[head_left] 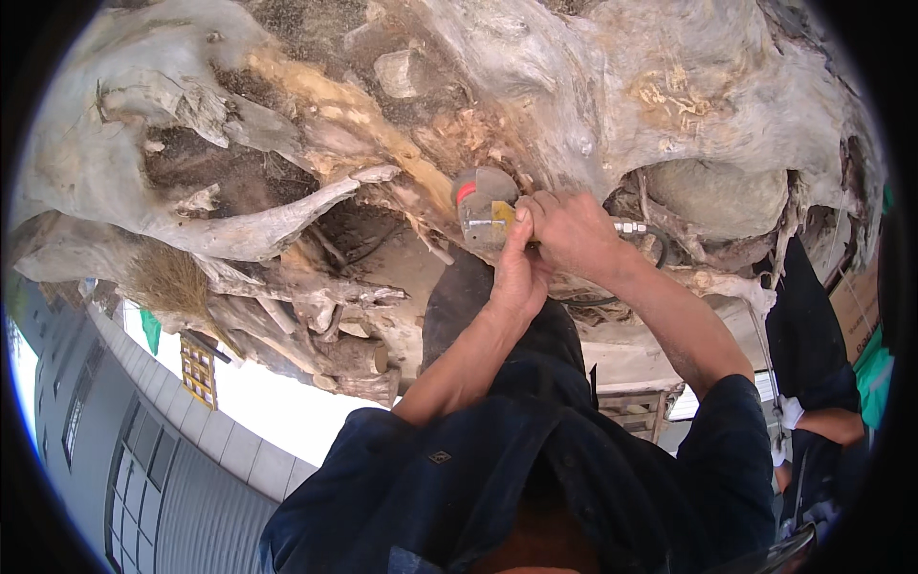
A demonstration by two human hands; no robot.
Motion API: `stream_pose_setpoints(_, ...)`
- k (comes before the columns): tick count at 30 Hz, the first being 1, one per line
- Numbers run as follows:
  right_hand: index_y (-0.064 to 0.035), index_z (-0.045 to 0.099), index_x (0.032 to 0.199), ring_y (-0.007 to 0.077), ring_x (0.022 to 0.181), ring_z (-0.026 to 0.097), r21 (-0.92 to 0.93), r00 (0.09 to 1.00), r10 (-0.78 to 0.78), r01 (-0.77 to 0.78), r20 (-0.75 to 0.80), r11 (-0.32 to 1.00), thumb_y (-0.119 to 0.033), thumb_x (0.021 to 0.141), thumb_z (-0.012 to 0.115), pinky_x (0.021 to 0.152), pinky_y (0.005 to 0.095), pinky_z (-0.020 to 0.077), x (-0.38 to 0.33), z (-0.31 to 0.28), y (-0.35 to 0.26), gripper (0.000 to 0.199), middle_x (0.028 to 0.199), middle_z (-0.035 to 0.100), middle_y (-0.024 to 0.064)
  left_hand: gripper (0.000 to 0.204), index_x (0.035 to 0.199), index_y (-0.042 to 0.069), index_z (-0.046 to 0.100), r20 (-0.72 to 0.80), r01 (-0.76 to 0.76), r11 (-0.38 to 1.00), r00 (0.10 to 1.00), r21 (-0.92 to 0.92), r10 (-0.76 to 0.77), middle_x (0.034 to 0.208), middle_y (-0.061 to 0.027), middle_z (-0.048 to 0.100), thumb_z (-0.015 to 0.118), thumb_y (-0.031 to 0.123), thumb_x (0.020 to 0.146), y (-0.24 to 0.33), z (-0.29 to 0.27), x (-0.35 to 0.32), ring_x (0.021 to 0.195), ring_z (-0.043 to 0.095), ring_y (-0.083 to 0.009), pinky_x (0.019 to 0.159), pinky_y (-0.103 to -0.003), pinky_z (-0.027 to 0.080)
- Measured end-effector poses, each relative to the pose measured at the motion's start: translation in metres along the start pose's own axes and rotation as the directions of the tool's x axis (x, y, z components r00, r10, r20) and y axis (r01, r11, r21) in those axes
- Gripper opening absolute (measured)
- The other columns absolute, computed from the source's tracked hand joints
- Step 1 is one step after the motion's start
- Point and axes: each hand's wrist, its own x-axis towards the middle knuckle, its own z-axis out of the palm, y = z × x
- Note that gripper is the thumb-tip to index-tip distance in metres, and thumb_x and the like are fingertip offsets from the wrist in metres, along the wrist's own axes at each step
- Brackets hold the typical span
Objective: The person uses a pneumatic carving tool to shape a large piece of driftwood, removing bark and smoothing the surface. A second person assists by brushing away debris and using a metal rod to clear crevices.
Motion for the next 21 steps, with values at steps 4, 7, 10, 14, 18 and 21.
stream_pose_setpoints(4,-0.0036,0.066,0.104,0.0316,0.082,0.072,0.043,0.998,0.057,-0.056,-0.022,0.998,-0.015,0.077,0.072,0.069,0.0424,0.0566,0.011,-0.010,-0.003,0.030,0.090,0.068,0.0119,0.064,0.145,0.014,0.050,0.032,-0.041,0.999,0.999,0.025,0.040,0.147,-0.0048,0.053,0.060,0.059,0.101,0.016,0.008,0.005,0.140,0.048,-0.0226,0.119,-0.044,0.038)
stream_pose_setpoints(7,-0.0036,0.066,0.104,0.0313,0.082,0.072,0.012,0.998,0.055,-0.055,-0.007,0.998,-0.015,0.076,0.072,0.069,0.0422,0.0567,0.020,-0.012,-0.001,0.031,0.091,0.068,0.0118,0.065,0.146,0.013,0.049,0.009,-0.051,0.998,0.999,0.026,0.051,0.148,-0.0050,0.052,0.059,0.059,0.102,0.020,0.006,0.009,0.141,0.047,-0.0230,0.120,-0.043,0.036)
stream_pose_setpoints(10,-0.0033,0.066,0.104,0.0309,0.081,0.071,0.008,0.998,0.051,-0.051,0.043,0.999,-0.015,0.075,0.073,0.068,0.0422,0.0566,0.016,-0.013,-0.003,0.032,0.091,0.068,0.0119,0.067,0.148,0.013,0.048,-0.009,-0.027,0.999,1.000,0.020,0.027,0.149,-0.0055,0.052,0.058,0.061,0.102,0.015,0.005,0.006,0.142,0.046,-0.0238,0.120,-0.044,0.036)
stream_pose_setpoints(14,-0.0027,0.066,0.102,0.0298,0.080,0.073,-0.035,0.997,0.011,-0.008,0.079,0.999,-0.016,0.083,0.067,0.068,0.0414,0.0580,0.005,-0.005,-0.001,0.024,0.090,0.070,0.0129,0.068,0.149,0.013,0.047,0.001,0.010,1.000,1.000,-0.003,-0.010,0.151,-0.0062,0.051,0.057,0.061,0.102,0.007,0.002,0.000,0.143,0.045,-0.0248,0.120,-0.046,0.036)
stream_pose_setpoints(18,-0.0026,0.066,0.103,0.0314,0.080,0.072,-0.047,0.996,0.078,-0.076,0.038,0.996,-0.020,0.076,0.074,0.067,0.0424,0.0564,-0.007,0.007,0.000,0.033,0.087,0.068,0.0120,0.069,0.149,0.012,0.047,-0.019,0.042,0.999,0.999,0.017,-0.042,0.152,-0.0069,0.051,0.057,0.062,0.102,0.001,0.008,-0.001,0.143,0.046,-0.0257,0.120,-0.047,0.037)
stream_pose_setpoints(21,-0.0030,0.066,0.102,0.0315,0.081,0.072,0.003,0.998,0.058,-0.059,0.025,0.998,-0.018,0.081,0.070,0.068,0.0428,0.0565,0.012,-0.007,-0.006,0.027,0.087,0.068,0.0123,0.068,0.147,0.013,0.050,0.044,0.001,0.999,0.999,0.045,-0.003,0.149,-0.0055,0.053,0.058,0.062,0.101,0.019,0.007,-0.002,0.141,0.048,-0.0247,0.119,-0.047,0.038)
